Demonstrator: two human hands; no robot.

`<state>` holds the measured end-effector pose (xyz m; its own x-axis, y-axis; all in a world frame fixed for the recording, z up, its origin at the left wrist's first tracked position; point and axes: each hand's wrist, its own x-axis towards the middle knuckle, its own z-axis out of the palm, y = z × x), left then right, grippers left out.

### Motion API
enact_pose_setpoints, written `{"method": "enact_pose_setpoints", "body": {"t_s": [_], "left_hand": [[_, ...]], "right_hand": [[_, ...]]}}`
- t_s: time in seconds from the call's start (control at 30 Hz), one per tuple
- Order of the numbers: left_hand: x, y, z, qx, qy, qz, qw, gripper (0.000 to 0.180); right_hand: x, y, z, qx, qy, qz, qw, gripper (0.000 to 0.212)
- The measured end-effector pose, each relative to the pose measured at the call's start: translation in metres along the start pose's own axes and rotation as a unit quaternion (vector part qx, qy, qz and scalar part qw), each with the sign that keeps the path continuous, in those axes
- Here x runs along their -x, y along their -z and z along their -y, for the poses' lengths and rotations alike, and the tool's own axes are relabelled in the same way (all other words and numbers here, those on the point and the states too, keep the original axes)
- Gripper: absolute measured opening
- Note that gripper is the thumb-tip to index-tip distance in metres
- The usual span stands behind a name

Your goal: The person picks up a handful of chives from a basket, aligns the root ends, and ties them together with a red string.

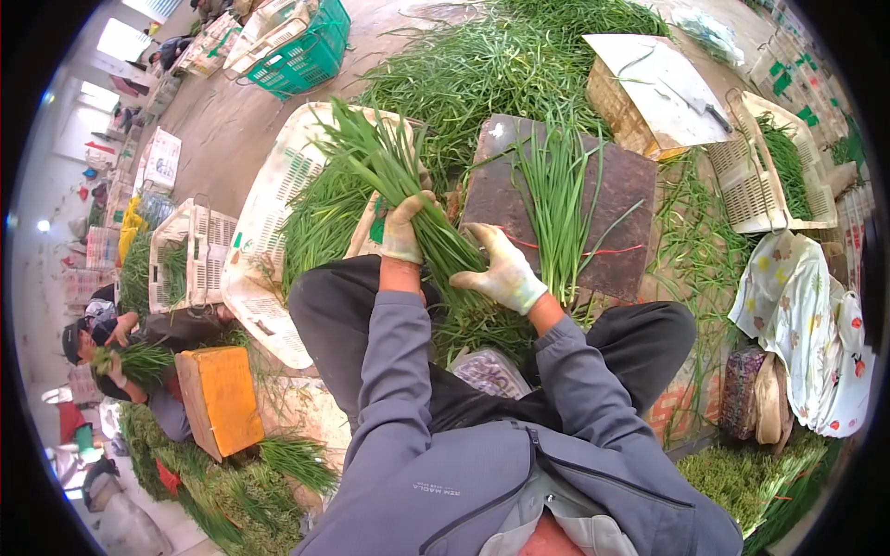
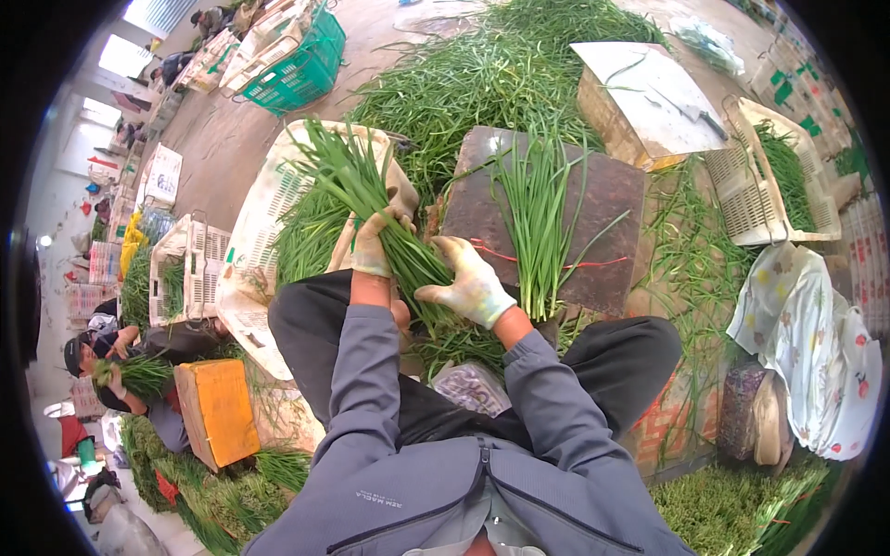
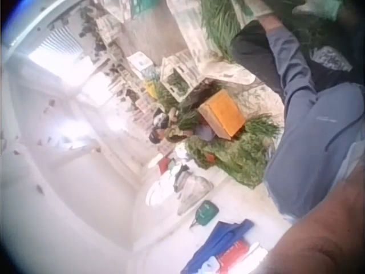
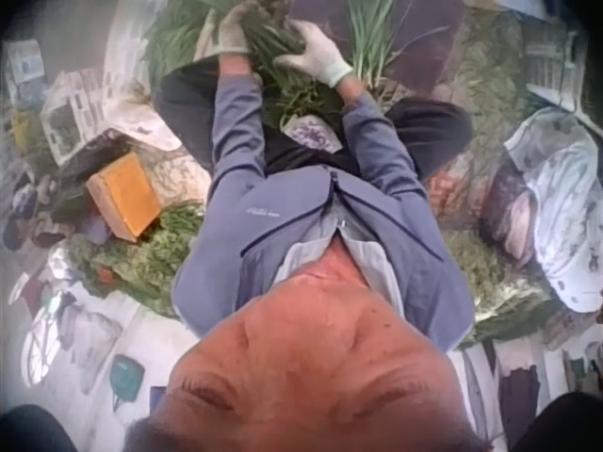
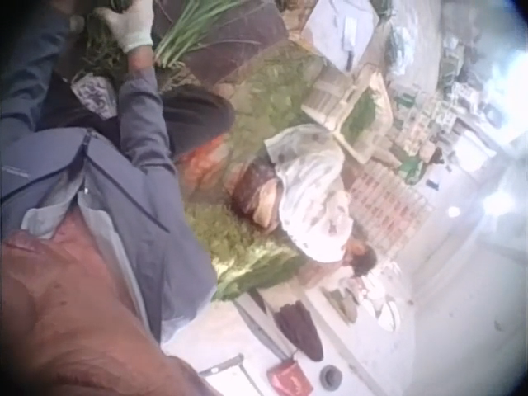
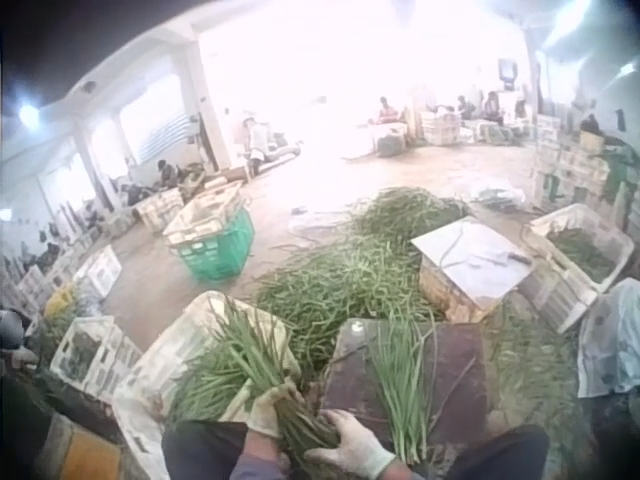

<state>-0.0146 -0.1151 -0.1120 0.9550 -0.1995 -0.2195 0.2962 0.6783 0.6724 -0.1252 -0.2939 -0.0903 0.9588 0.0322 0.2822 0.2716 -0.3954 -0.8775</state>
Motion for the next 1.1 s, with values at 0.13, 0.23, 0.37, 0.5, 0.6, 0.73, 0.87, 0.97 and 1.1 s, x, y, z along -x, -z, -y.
{"method": "enact_pose_setpoints", "body": {"t_s": [0.13, 0.23, 0.37, 0.5, 0.6, 0.73, 0.87, 0.97, 1.1], "left_hand": [[0.011, -0.003, -0.009, -0.059, 0.008, -0.043, 0.997, 0.023], [0.012, 0.016, -0.042, -0.037, -0.003, -0.106, 0.994, 0.020], [0.013, 0.024, -0.107, 0.018, -0.101, -0.097, 0.990, 0.014], [0.027, 0.011, -0.148, -0.061, -0.169, -0.136, 0.974, 0.016], [0.033, 0.012, -0.144, -0.120, -0.147, -0.108, 0.976, 0.017], [0.041, 0.011, -0.125, -0.121, -0.121, -0.058, 0.984, 0.023], [0.037, 0.012, -0.114, -0.071, -0.136, -0.008, 0.988, 0.035], [0.034, 0.036, -0.120, -0.054, -0.083, 0.015, 0.995, 0.047], [0.035, 0.046, -0.127, 0.049, -0.105, -0.132, 0.985, 0.017]], "right_hand": [[0.008, -0.025, -0.024, -0.343, -0.114, -0.082, 0.929, 0.012], [0.017, 0.011, -0.010, -0.469, -0.196, -0.053, 0.859, 0.022], [0.038, 0.023, -0.023, -0.447, -0.168, 0.019, 0.878, 0.025], [0.052, 0.001, -0.045, 0.122, 0.006, 0.168, 0.978, 0.042], [0.016, -0.015, -0.003, -0.027, -0.021, 0.005, 0.999, 0.046], [-0.029, -0.056, 0.065, 0.047, 0.129, -0.026, 0.990, 0.044], [-0.044, -0.063, 0.063, -0.107, -0.006, -0.028, 0.994, 0.021], [-0.041, -0.053, 0.049, -0.370, -0.096, -0.019, 0.924, 0.021], [-0.027, -0.035, 0.054, -0.696, -0.184, -0.073, 0.690, 0.024]]}}
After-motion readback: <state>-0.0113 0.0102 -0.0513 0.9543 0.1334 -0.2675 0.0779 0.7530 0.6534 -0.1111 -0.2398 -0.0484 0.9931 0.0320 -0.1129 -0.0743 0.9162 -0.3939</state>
